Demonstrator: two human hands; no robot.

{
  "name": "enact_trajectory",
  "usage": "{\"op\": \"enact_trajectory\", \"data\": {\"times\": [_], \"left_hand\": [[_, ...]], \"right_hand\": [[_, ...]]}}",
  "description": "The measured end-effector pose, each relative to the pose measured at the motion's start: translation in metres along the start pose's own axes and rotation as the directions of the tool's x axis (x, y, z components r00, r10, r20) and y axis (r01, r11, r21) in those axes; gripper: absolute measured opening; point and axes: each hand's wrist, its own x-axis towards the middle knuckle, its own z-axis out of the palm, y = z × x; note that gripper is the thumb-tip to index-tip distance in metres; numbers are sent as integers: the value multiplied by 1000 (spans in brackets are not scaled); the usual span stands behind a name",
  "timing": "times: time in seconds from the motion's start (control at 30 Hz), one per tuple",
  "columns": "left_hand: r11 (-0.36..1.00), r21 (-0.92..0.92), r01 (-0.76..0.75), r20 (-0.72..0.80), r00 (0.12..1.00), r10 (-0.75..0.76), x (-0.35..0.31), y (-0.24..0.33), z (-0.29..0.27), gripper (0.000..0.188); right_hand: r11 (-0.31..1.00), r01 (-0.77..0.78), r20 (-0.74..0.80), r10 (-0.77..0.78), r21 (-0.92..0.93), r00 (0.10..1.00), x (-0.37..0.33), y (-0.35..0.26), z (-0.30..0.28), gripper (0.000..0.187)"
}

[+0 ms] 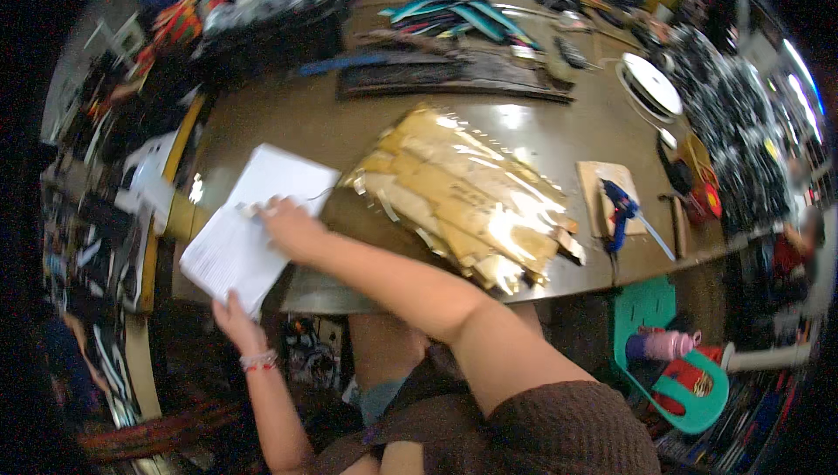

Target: The person assembles a strap by attaching a yellow plastic piece to a black strap using a hot glue gun and a hammer. They then handle a plastic bag containing multiple yellow plastic pieces, sorting and stacking them on the table.

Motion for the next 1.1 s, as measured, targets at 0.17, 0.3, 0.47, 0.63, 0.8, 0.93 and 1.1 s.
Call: {"op": "enact_trajectory", "data": {"times": [0.17,0.3,0.47,0.63,0.8,0.93,1.1], "left_hand": [[955,287,72,150,981,-119,60,7,-49,31],[116,937,-330,241,848,472,75,48,-38,53],[740,406,-536,599,768,227,-26,61,122,41],[291,-344,-893,926,-271,262,-148,47,231,52],[340,-224,-913,948,-123,293,-168,47,209,33],[315,-129,-940,965,-45,260,-194,56,159,25],[411,15,-911,975,104,194,-240,52,117,30]], "right_hand": [[956,225,-95,-210,191,973,-76,-3,-56,58],[984,-159,-232,137,-79,963,-207,48,-161,42],[508,-855,-300,804,-102,513,-364,80,-241,21],[588,-742,16,781,322,625,-385,93,-204,28],[800,-565,-303,599,199,741,-376,96,-173,15],[935,-337,-391,351,107,851,-376,95,-163,10],[951,-300,-397,304,72,866,-377,111,-154,18]]}}
